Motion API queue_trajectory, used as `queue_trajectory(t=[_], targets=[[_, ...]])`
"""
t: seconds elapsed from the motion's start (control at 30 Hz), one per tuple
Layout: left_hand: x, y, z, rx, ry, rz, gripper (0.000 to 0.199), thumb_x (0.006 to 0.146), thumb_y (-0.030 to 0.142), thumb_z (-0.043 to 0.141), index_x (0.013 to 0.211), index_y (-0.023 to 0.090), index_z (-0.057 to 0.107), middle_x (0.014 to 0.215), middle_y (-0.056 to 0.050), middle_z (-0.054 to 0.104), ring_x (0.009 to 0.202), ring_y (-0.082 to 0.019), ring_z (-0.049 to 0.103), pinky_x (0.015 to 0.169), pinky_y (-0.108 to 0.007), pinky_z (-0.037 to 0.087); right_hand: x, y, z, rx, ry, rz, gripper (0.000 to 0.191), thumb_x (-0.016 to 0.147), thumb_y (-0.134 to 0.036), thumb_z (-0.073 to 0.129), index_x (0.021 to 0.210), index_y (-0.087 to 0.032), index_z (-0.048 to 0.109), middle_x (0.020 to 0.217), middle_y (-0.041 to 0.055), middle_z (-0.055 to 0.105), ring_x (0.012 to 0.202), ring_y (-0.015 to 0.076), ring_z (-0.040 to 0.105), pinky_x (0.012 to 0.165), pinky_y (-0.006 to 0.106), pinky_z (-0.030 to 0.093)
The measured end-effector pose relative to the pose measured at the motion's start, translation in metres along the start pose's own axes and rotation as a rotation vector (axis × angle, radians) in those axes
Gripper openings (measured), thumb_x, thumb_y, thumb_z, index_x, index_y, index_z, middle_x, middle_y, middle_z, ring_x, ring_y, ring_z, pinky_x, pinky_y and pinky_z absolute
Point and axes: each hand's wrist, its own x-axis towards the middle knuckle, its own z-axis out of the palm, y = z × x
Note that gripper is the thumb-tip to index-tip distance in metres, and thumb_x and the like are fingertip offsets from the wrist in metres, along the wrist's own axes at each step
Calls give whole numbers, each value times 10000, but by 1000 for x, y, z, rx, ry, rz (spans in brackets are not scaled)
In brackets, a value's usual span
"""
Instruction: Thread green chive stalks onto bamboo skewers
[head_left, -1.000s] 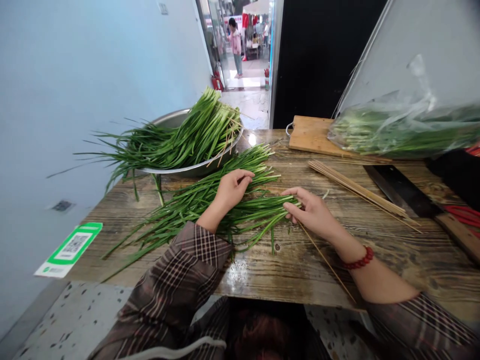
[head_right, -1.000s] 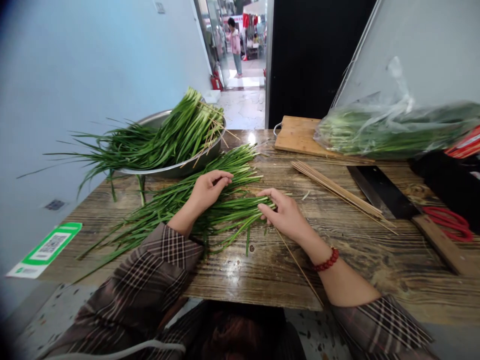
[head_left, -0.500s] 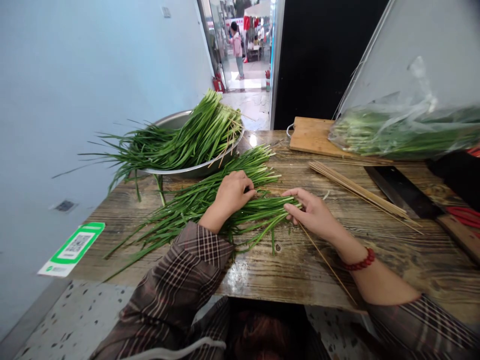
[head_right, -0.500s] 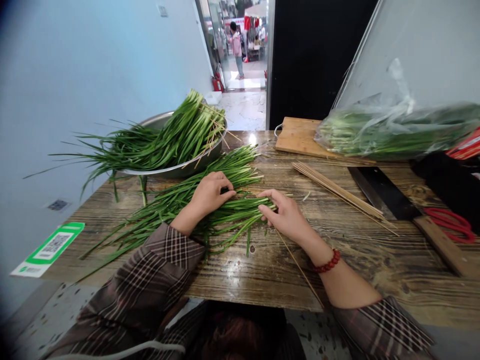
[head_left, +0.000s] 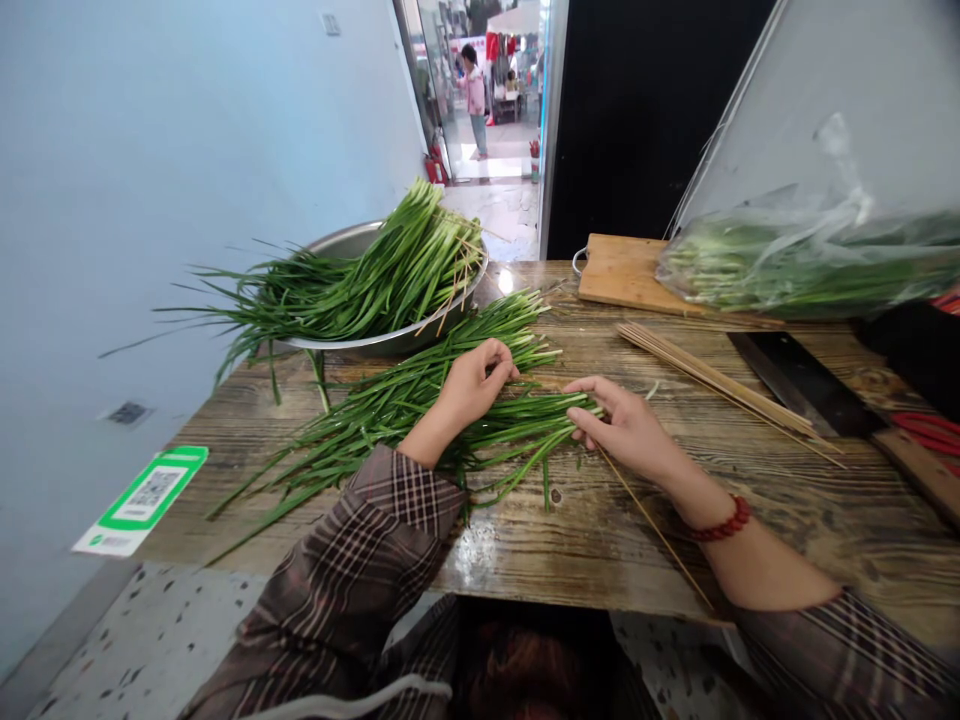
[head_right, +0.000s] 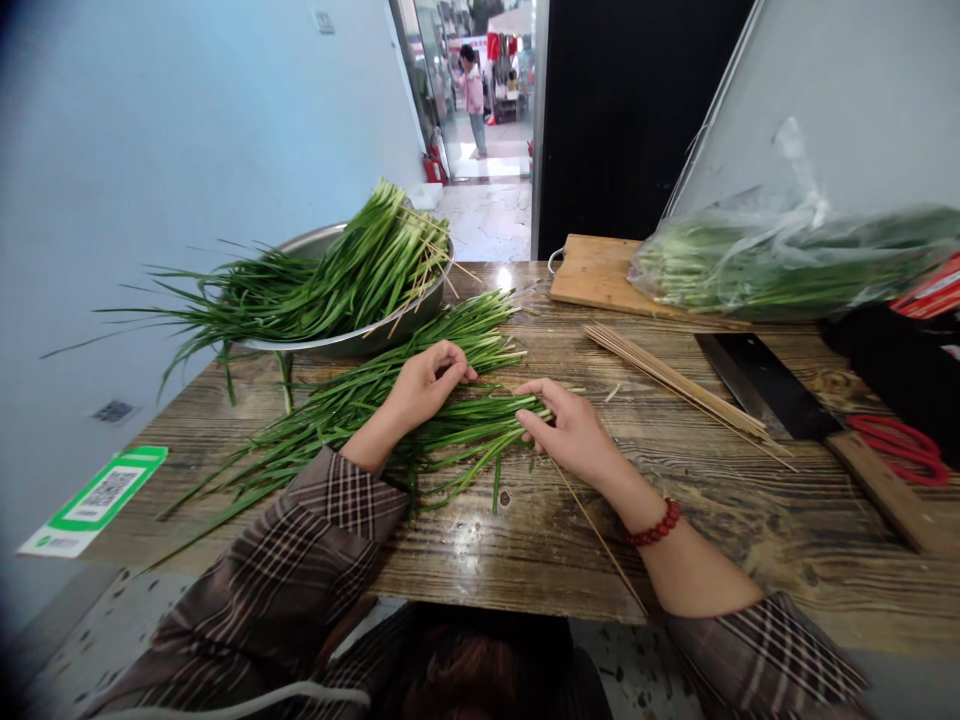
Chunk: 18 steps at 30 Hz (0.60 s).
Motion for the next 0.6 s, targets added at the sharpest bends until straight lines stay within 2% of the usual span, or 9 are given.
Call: queue_trajectory(t=[0.07, 0.23, 0.37, 0.47, 0.6], targets=[[-1, 4, 4, -88, -36, -30, 67, 847, 204, 495, 792, 167, 505, 697, -7, 625, 636, -107, 567, 638, -225, 429, 0, 0, 0, -5, 1, -10, 311, 824, -322, 591, 1105, -188, 574, 640, -20, 638, 500, 125, 621, 483, 231, 480], [-3, 12, 14, -100, -48, -41, 15, 783, 162, 548, 798, 160, 550, 681, 11, 612, 636, -105, 562, 638, -221, 434, 1, 0, 1, -5, 14, -21, 295, 820, -312, 596, 1089, -192, 584, 606, -28, 626, 524, 136, 638, 497, 229, 485], [-5, 16, 19, -192, -75, -69, 98, 795, 150, 524, 889, 151, 551, 720, -7, 659, 680, -114, 624, 672, -224, 457, 1, 0, 1, -6, 12, -31, 297, 827, -316, 591, 1099, -198, 583, 629, -22, 639, 513, 132, 630, 496, 232, 491], [-6, 18, 22, -176, -66, -85, 134, 774, 150, 555, 905, 147, 584, 724, -11, 682, 675, -119, 639, 657, -217, 458, 1, 1, 1, -13, 14, -40, 295, 831, -322, 588, 1101, -203, 583, 659, -15, 649, 531, 137, 641, 497, 235, 499], [-7, 20, 24, -118, -36, -85, 93, 765, 170, 577, 816, 138, 648, 708, -19, 688, 632, -118, 613, 603, -215, 449, 1, 1, 0, -16, 13, -45, 305, 834, -318, 585, 1116, -202, 581, 662, -13, 648, 552, 145, 654, 498, 236, 505]])
